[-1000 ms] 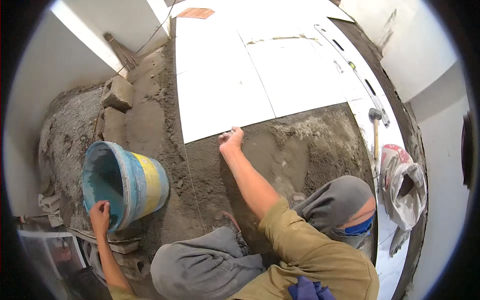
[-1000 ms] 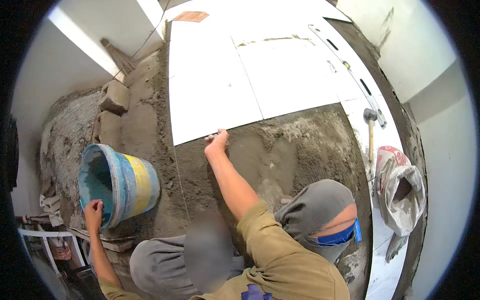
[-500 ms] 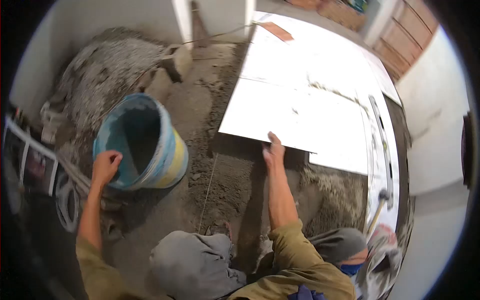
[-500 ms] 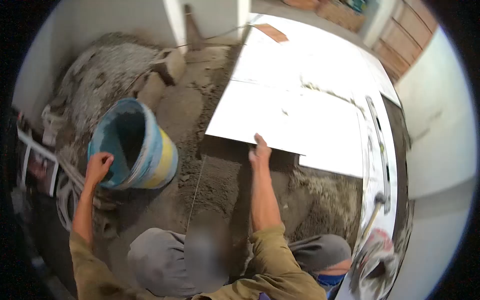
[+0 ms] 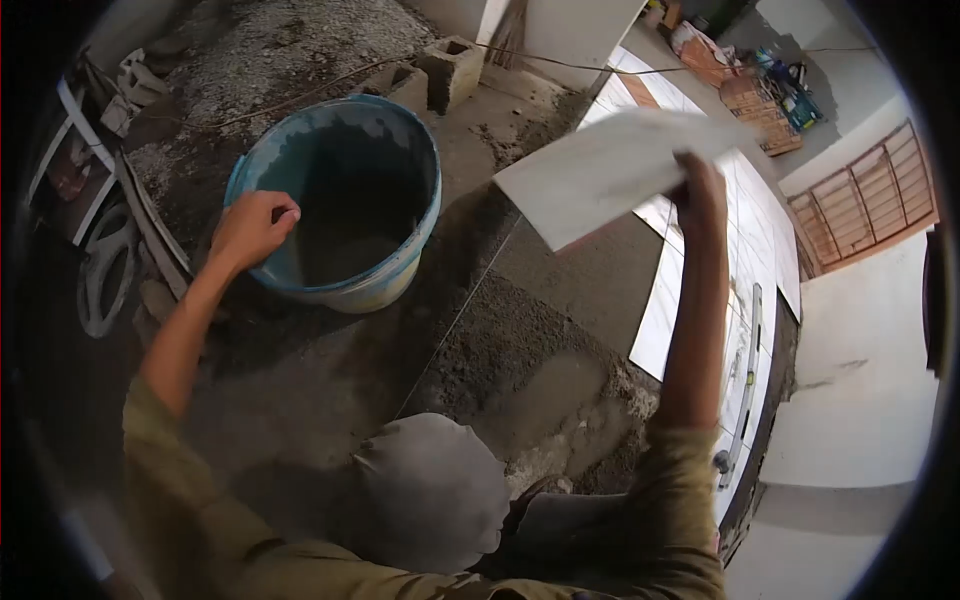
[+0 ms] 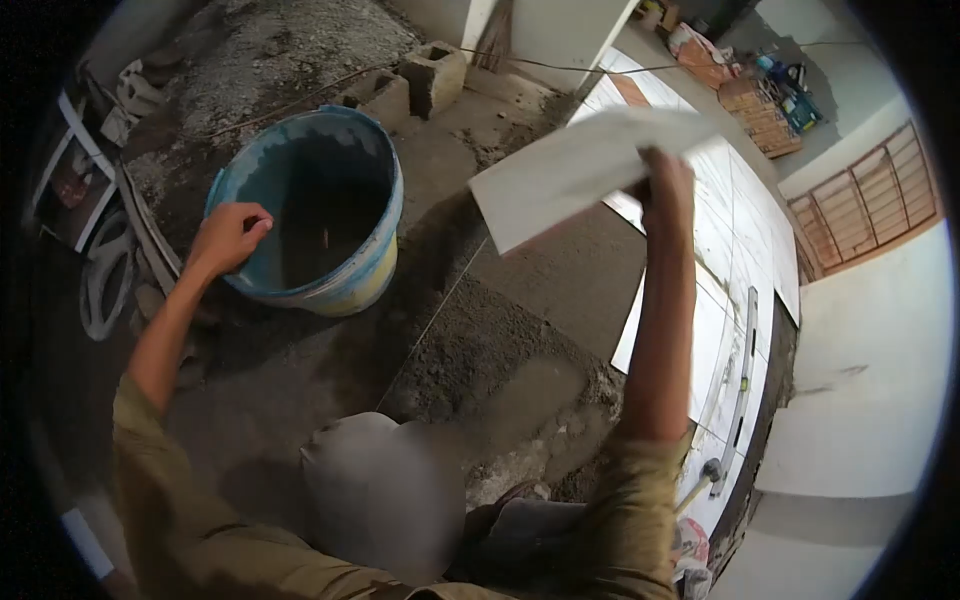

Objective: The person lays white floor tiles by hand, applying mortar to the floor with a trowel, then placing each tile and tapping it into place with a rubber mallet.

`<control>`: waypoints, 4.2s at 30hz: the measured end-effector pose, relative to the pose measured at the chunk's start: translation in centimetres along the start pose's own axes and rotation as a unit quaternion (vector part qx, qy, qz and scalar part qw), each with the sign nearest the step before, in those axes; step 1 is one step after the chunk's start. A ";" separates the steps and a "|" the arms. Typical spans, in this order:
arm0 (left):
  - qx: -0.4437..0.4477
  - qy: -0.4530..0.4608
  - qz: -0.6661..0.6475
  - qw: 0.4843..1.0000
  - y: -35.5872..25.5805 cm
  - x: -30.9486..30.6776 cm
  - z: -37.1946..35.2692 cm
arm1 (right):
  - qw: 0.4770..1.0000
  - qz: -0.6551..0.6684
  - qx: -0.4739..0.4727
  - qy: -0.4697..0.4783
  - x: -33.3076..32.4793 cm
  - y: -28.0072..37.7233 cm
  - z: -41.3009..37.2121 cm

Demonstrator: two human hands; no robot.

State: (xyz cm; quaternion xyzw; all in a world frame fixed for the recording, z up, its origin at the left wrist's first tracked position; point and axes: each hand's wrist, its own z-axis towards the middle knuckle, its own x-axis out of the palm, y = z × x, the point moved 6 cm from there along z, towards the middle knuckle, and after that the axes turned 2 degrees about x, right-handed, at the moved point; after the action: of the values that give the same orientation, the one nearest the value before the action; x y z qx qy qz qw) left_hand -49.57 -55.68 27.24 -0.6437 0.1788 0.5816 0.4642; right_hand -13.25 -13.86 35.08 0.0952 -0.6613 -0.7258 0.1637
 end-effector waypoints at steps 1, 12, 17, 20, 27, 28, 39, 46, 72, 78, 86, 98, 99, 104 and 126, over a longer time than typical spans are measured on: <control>0.005 0.002 -0.005 1.000 -0.2 0.0 0.0 | 0.998 -0.058 -0.010 0.027 2.4 1.6 1.5; -0.025 0.029 0.001 0.999 0.3 -0.5 0.1 | 0.907 -0.392 0.064 0.141 26.3 -5.8 13.5; -0.038 0.061 0.010 0.997 0.0 -0.6 0.3 | 0.743 -0.617 -0.068 0.250 31.9 -8.1 13.9; -0.030 0.078 0.016 0.996 -0.3 -0.5 0.5 | 0.650 -0.692 -0.126 0.287 34.7 -6.9 12.3; -0.052 0.082 0.000 0.995 -0.6 -0.5 0.7 | 0.779 -0.576 0.015 0.248 35.9 -7.7 10.1; -0.062 0.073 -0.013 0.995 -0.6 -0.6 0.7 | 0.778 -0.575 0.016 0.250 35.5 -7.8 9.7; 0.019 -0.016 -0.147 0.989 2.8 -0.7 1.4 | 0.859 -0.322 0.013 0.399 28.1 -6.2 -1.9; 0.043 0.364 0.116 0.923 2.3 3.2 3.2 | 0.764 -0.480 -0.177 0.394 16.8 -2.6 -8.0; -0.241 0.394 -0.030 0.886 13.1 20.0 11.3 | 0.731 -0.644 0.223 -0.021 -48.6 -22.4 -18.9; -0.313 0.228 -0.372 0.844 9.8 6.8 7.0 | 0.753 -0.651 0.033 -0.096 -45.9 -27.2 -13.1; -0.189 0.056 -0.395 0.897 -1.4 -2.6 -0.6 | 0.754 -0.655 -0.052 0.006 -35.6 -33.9 -2.9; -0.274 -0.073 -0.383 0.879 1.8 -1.6 -6.6 | 0.686 -0.722 -0.076 -0.051 -34.9 -38.0 15.1; -0.305 -0.071 -0.455 0.833 2.7 -1.7 -6.6 | 0.683 -0.724 -0.080 -0.053 -35.2 -38.7 15.7; -0.291 -0.128 -0.441 0.839 6.1 -4.6 -6.2 | 0.782 -0.616 0.056 0.076 -34.1 -34.6 14.3; -0.064 0.529 -0.297 0.792 -42.5 33.6 4.8 | 0.759 -0.645 -0.075 -0.056 -39.4 -33.3 -3.0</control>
State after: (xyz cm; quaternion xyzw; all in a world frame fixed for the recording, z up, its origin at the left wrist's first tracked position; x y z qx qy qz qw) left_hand -10.87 -19.91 13.58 -0.9005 0.1586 -0.0065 0.4049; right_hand 20.63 0.10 -1.36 0.4459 -0.3953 -0.7111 -0.3732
